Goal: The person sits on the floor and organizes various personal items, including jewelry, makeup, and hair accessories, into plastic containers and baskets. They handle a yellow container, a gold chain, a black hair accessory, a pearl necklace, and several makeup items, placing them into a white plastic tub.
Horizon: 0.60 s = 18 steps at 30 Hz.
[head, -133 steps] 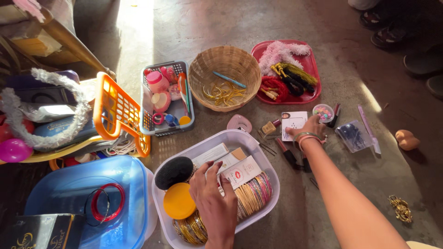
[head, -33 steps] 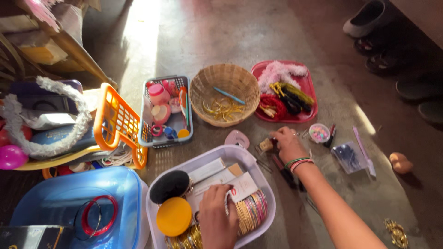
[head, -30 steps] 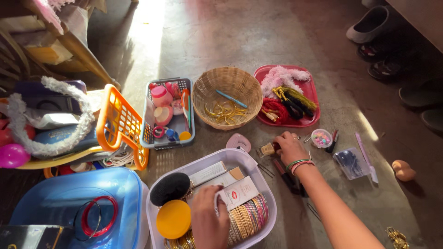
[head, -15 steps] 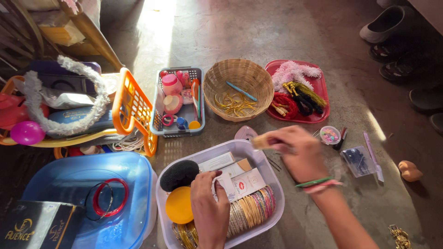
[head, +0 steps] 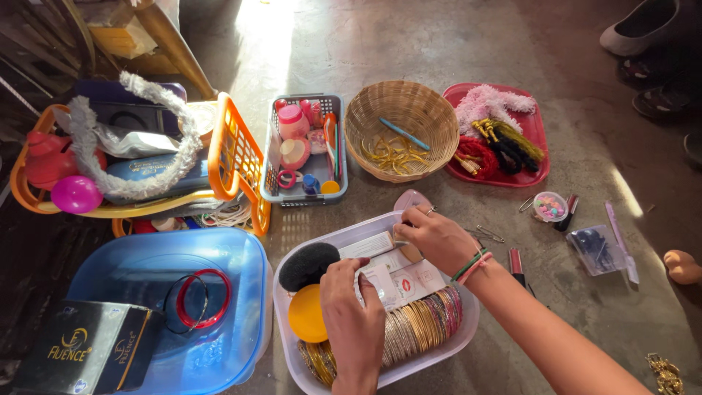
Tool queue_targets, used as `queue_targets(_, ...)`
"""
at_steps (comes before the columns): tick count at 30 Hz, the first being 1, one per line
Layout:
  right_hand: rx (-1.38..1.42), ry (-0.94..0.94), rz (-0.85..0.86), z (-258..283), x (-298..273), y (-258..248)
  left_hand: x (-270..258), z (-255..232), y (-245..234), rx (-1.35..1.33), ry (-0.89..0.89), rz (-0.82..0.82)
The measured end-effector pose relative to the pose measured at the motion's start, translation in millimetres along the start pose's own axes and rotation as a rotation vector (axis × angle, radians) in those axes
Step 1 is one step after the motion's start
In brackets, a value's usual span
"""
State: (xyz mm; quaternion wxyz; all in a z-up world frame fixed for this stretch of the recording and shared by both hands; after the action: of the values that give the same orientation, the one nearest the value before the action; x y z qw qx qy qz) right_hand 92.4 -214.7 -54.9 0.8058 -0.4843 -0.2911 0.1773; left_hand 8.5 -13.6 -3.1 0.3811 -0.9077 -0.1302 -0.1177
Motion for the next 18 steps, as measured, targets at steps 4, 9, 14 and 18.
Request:
queue_targets(4, -0.044, -0.071, 0.011, -7, 1, 11, 1, 1, 0, -0.002, 0.004, 0.001)
queue_targets(9, -0.092, 0.018, 0.037, -13, 1, 23, 0, 2, 1, 0.007, 0.002, 0.004)
queue_targets(14, 0.169, 0.128, -0.099, -16, 2, 17, 1, 0, 1, 0.01, 0.012, 0.006)
queue_targets(18, 0.178, 0.23, -0.178, -14, -4, 21, 0, 0, 2, 0.028, -0.008, 0.025)
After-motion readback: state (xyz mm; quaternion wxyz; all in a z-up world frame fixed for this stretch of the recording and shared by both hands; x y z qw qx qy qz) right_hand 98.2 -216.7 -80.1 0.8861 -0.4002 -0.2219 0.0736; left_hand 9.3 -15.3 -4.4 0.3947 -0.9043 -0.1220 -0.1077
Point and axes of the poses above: each hand's wrist, its own x-axis towards the middle knuckle, its own y-axis out of the palm, z = x × y, the point moved 1 cm from there along x, towards the middle knuckle, and after that the axes turned 13 degrees about x, right-handed, at the moved point
